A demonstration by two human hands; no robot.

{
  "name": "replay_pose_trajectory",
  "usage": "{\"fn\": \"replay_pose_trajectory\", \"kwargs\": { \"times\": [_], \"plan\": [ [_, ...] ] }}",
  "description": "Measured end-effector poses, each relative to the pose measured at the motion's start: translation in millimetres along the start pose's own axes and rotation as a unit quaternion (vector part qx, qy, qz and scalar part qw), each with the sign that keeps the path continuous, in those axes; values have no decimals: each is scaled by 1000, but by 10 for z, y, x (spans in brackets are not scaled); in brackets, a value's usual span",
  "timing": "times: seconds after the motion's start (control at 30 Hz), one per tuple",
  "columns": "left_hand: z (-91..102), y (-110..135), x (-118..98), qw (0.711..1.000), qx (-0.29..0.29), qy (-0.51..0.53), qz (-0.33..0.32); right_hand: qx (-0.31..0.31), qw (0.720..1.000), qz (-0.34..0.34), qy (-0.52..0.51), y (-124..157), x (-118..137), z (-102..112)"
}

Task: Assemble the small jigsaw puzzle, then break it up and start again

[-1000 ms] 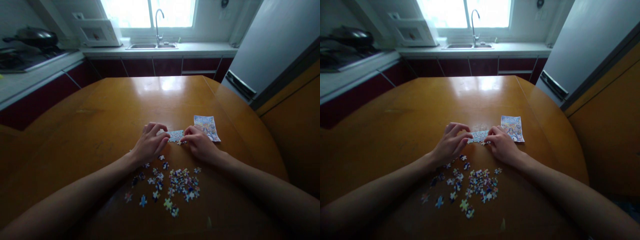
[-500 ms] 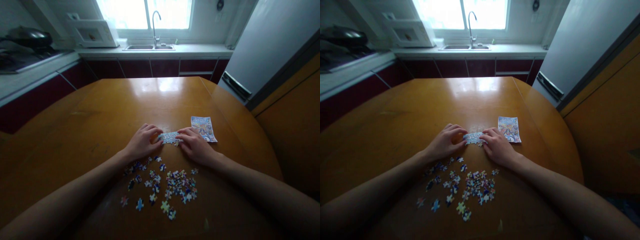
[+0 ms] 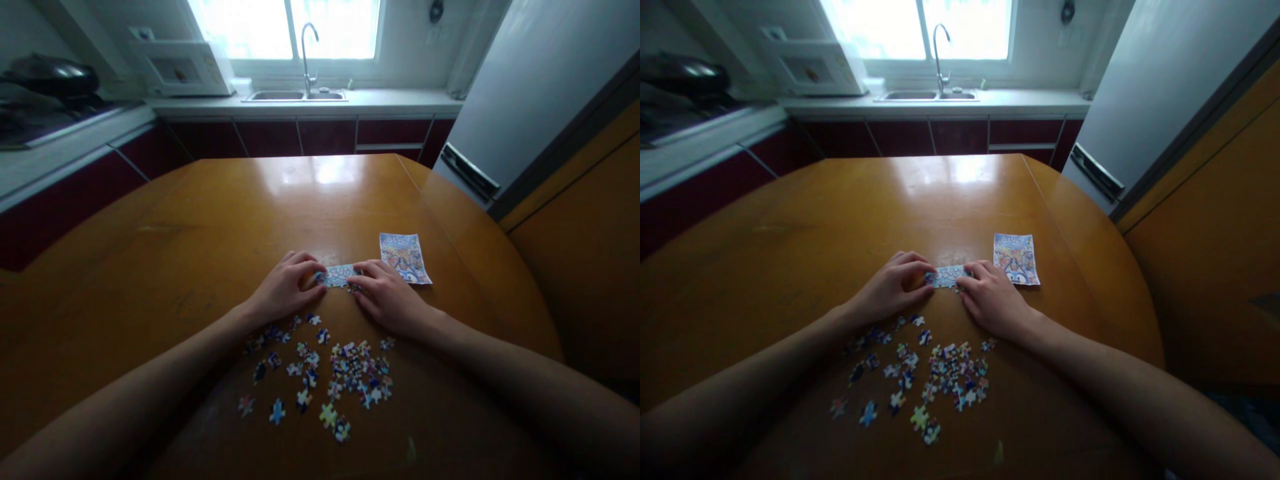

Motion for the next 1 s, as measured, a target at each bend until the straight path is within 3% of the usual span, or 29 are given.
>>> {"fn": "replay_pose_trajectory", "kwargs": {
  "times": [0.2,0.4,0.83,1.0],
  "plan": [
    [9,2,0,1000,-11,6,-4,-11,1000,-9,-15,15,-32,5],
    [106,24,62,998,-60,30,14,-42,998,-22,-39,27,-136,62],
    [131,40,178,994,-94,27,38,-27,998,3,-55,19,-73,7],
    [145,47,191,993,-102,24,45,-72,994,-20,-77,42,-124,151]
  ]
}}
Point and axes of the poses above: each hand's wrist, its own y-axis away from the middle knuckle, its own z-axis out of the back of the hand, x = y × z, the point moved 10 cm from there along -y, towards the middle knuckle, and after that the axes turned 13 degrees about x, right-handed, at the moved point
